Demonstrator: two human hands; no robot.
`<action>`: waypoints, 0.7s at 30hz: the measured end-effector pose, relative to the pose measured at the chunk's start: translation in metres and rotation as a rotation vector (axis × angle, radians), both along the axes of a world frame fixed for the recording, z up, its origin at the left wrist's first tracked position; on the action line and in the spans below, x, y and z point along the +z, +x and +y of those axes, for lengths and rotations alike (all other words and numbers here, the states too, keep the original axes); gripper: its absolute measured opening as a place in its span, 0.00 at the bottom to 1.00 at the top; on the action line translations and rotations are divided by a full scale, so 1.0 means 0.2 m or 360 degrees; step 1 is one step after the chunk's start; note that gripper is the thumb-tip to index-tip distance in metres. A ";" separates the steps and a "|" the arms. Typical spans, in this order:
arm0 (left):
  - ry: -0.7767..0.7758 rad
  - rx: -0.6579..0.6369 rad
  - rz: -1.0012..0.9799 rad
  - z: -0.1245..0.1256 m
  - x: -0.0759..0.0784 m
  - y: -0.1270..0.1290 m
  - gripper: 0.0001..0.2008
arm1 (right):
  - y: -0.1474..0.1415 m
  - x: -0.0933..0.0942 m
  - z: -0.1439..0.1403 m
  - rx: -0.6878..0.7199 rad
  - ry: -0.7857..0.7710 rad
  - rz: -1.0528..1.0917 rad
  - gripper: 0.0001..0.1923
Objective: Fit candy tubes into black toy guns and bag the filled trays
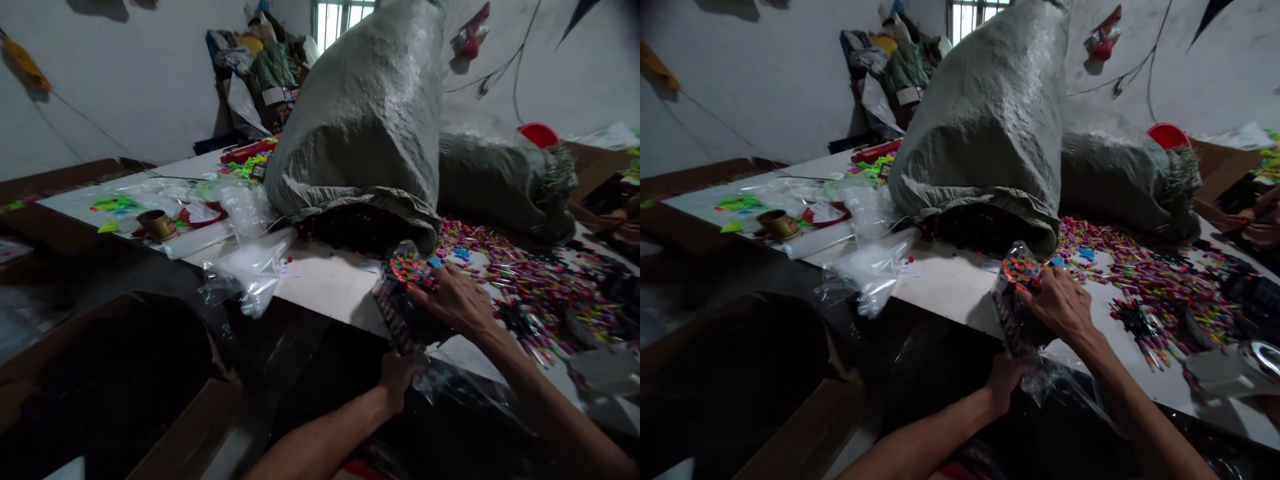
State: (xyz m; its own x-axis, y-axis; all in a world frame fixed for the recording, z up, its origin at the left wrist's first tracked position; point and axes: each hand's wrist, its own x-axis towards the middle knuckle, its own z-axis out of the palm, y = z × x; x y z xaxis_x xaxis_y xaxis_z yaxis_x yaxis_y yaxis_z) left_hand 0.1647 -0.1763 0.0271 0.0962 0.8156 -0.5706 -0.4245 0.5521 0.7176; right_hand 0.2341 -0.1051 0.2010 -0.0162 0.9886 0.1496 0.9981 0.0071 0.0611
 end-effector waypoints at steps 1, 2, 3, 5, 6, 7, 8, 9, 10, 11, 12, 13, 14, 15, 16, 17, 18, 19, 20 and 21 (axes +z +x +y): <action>0.0034 0.0062 0.0001 0.01 0.01 -0.02 0.07 | -0.03 0.01 0.00 0.0038 0.0026 0.0022 0.21; 0.0058 0.0123 0.0006 0.02 0.01 -0.05 0.06 | -0.07 0.03 0.00 0.0098 0.0043 0.0060 0.20; 0.0072 0.0181 0.0015 0.03 0.01 -0.08 0.06 | -0.11 0.04 0.01 0.0185 0.0040 0.0129 0.20; 0.0063 0.0256 0.0027 0.05 -0.01 -0.14 0.10 | -0.16 0.06 0.08 0.0399 -0.0054 0.0411 0.20; 0.0039 0.0261 0.0022 0.05 -0.02 -0.17 0.12 | -0.18 0.06 0.13 0.0516 -0.0147 0.0617 0.20; 0.0008 0.0250 0.0010 0.06 -0.03 -0.20 0.15 | -0.18 0.05 0.20 0.0610 -0.0245 0.0835 0.20; -0.0023 0.0235 -0.0004 0.06 -0.04 -0.23 0.17 | -0.18 0.03 0.27 0.0649 -0.0319 0.1013 0.20; -0.0043 0.0231 -0.0025 0.06 -0.04 -0.25 0.18 | -0.17 0.00 0.35 0.0630 -0.0355 0.1122 0.20; -0.0047 0.0242 -0.0056 0.07 -0.04 -0.27 0.19 | -0.17 -0.04 0.43 0.0572 -0.0356 0.1159 0.19; -0.0036 0.0255 -0.0092 0.08 -0.04 -0.29 0.20 | -0.16 -0.09 0.50 0.0494 -0.0329 0.1136 0.18; -0.0019 0.0262 -0.0121 0.09 -0.03 -0.31 0.21 | -0.16 -0.15 0.56 0.0421 -0.0292 0.1079 0.15; 0.0002 0.0256 -0.0130 0.11 -0.02 -0.33 0.22 | -0.17 -0.21 0.60 0.0377 -0.0265 0.1017 0.12; 0.0024 0.0236 -0.0109 0.13 -0.01 -0.35 0.22 | -0.18 -0.27 0.63 0.0368 -0.0246 0.0971 0.10; 0.0044 0.0197 -0.0055 0.16 0.00 -0.38 0.23 | -0.20 -0.32 0.64 0.0377 -0.0226 0.0945 0.11; 0.0077 0.0138 0.0030 0.19 0.00 -0.40 0.24 | -0.22 -0.38 0.64 0.0386 -0.0198 0.0923 0.12; 0.0135 0.0063 0.0128 0.21 0.00 -0.43 0.24 | -0.24 -0.43 0.62 0.0392 -0.0161 0.0907 0.13; 0.0204 -0.0022 0.0220 0.24 0.00 -0.45 0.24 | -0.25 -0.47 0.59 0.0397 -0.0113 0.0901 0.11; 0.0268 -0.0109 0.0295 0.25 0.00 -0.47 0.24 | -0.26 -0.51 0.55 0.0400 -0.0051 0.0904 0.09; 0.0316 -0.0188 0.0352 0.27 0.00 -0.48 0.24 | -0.25 -0.53 0.51 0.0403 0.0033 0.0923 0.07; 0.0344 -0.0250 0.0383 0.27 -0.01 -0.49 0.23 | -0.24 -0.55 0.47 0.0404 0.0128 0.0944 0.07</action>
